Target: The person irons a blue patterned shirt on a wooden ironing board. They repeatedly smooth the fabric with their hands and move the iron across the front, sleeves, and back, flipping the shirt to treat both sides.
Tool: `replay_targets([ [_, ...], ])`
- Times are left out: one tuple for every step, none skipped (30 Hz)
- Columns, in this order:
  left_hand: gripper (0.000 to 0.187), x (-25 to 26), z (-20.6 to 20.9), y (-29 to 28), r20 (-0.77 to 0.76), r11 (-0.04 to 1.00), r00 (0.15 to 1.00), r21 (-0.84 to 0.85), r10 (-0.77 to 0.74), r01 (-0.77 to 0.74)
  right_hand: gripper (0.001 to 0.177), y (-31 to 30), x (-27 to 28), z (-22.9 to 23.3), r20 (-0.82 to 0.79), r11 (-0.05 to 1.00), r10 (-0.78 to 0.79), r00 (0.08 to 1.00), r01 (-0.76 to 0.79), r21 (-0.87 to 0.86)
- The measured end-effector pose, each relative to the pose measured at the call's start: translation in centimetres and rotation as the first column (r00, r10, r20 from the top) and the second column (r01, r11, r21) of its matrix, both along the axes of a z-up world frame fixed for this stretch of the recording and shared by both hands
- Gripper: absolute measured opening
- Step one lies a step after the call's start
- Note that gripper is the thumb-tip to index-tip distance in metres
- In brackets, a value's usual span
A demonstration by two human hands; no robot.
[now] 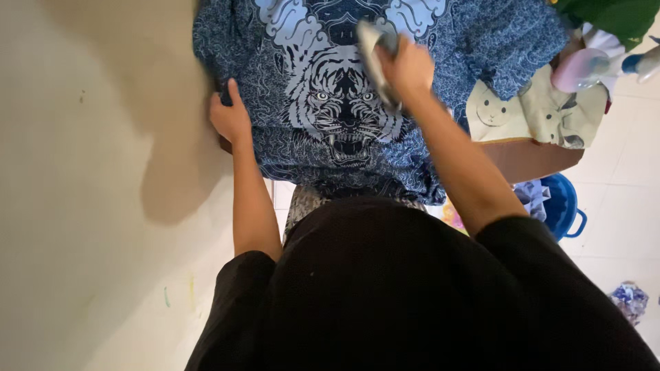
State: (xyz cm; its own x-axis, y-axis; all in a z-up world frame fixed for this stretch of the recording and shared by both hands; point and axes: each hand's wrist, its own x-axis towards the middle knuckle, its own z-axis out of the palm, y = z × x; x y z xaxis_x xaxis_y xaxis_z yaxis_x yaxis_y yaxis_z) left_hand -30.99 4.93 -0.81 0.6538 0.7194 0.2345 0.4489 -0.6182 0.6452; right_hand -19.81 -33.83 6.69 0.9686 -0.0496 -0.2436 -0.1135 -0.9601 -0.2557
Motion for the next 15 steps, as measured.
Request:
replay_targets([
  [0.06, 0.1, -0.4, 0.5, -0.011, 0.998, 1.0, 0.057, -0.028, 0.029, 0.051, 0.7, -1.8, 0.6, -0.187, 0.999, 0.007, 0.982, -0.015, -0.043],
  [0.059, 0.1, -0.8, 0.9, -0.003, 0.997, 0.998, 0.01, -0.071, 0.071, 0.042, 1.3, -4.6, 1.0, -0.019, 0.979, 0.201, 0.979, -0.2, 0.037],
  [0.058, 0.0, -1.0, 1.3, 0.006, 0.993, 0.993, -0.035, -0.114, 0.114, 0.034, 1.7, -6.9, 1.2, 0.16, 0.919, 0.369, 0.915, -0.386, 0.086],
  [0.057, -0.2, -1.1, 1.6, 0.016, 0.984, 0.987, -0.079, -0.157, 0.158, 0.035, 2.1, -7.9, 1.2, 0.124, 0.903, 0.42, 0.899, -0.428, 0.043],
  [0.057, -0.1, -1.1, 1.9, 0.002, 0.98, 0.987, -0.113, -0.162, 0.161, 0.037, 2.8, -8.5, 0.9, 0.092, 0.884, 0.465, 0.88, -0.467, -0.002],
  [0.056, -0.2, -1.1, 2.1, -0.012, 0.976, 0.986, -0.146, -0.167, 0.164, 0.041, 3.3, -8.5, 0.3, 0.058, 0.861, 0.508, 0.86, -0.506, -0.045],
  [0.055, -0.5, -1.2, 2.1, -0.031, 0.969, 0.985, -0.183, -0.172, 0.164, 0.042, 3.7, -7.6, -0.5, 0.147, 0.895, 0.445, 0.883, -0.431, -0.117],
  [0.055, -0.2, -1.2, 2.2, 0.0, 0.977, 0.984, -0.121, -0.177, 0.175, 0.044, 4.1, -5.6, -1.3, 0.239, 0.92, 0.383, 0.892, -0.346, -0.181],
  [0.055, -0.2, -1.1, 2.1, 0.02, 0.981, 0.982, -0.06, -0.185, 0.186, 0.04, 4.3, -3.2, -1.9, 0.181, 0.951, 0.302, 0.936, -0.283, -0.127],
  [0.055, -0.7, -0.9, 1.9, 0.038, 0.981, 0.98, 0.001, -0.196, 0.196, 0.039, 4.3, -1.3, -2.4, 0.116, 0.974, 0.221, 0.968, -0.213, -0.077],
  [0.053, -0.4, -0.7, 1.7, -0.006, 0.984, 0.985, -0.038, -0.173, 0.172, 0.045, 4.1, 0.1, -2.6, 0.254, 0.977, 0.213, 0.944, -0.205, -0.058],
  [0.052, -0.3, -0.2, 1.5, -0.052, 0.986, 0.987, -0.075, -0.151, 0.147, 0.056, 4.0, 1.3, -2.6, 0.386, 0.979, 0.199, 0.901, -0.199, -0.039],
  [0.05, -0.6, 0.4, 1.3, -0.109, 0.986, 0.985, -0.111, -0.135, 0.123, 0.058, 4.0, 1.3, -2.7, 0.359, 0.978, 0.208, 0.91, -0.2, -0.06],
  [0.053, -0.7, 1.0, 0.9, -0.029, 0.989, 0.99, -0.059, -0.137, 0.136, 0.059, 4.0, 1.1, -2.8, 0.332, 0.976, 0.216, 0.918, -0.201, -0.081],
  [0.059, -0.4, 1.5, 0.3, 0.053, 0.988, 0.987, -0.009, -0.154, 0.155, 0.061, 3.8, 0.7, -2.9, 0.305, 0.976, 0.215, 0.928, -0.192, -0.104],
])
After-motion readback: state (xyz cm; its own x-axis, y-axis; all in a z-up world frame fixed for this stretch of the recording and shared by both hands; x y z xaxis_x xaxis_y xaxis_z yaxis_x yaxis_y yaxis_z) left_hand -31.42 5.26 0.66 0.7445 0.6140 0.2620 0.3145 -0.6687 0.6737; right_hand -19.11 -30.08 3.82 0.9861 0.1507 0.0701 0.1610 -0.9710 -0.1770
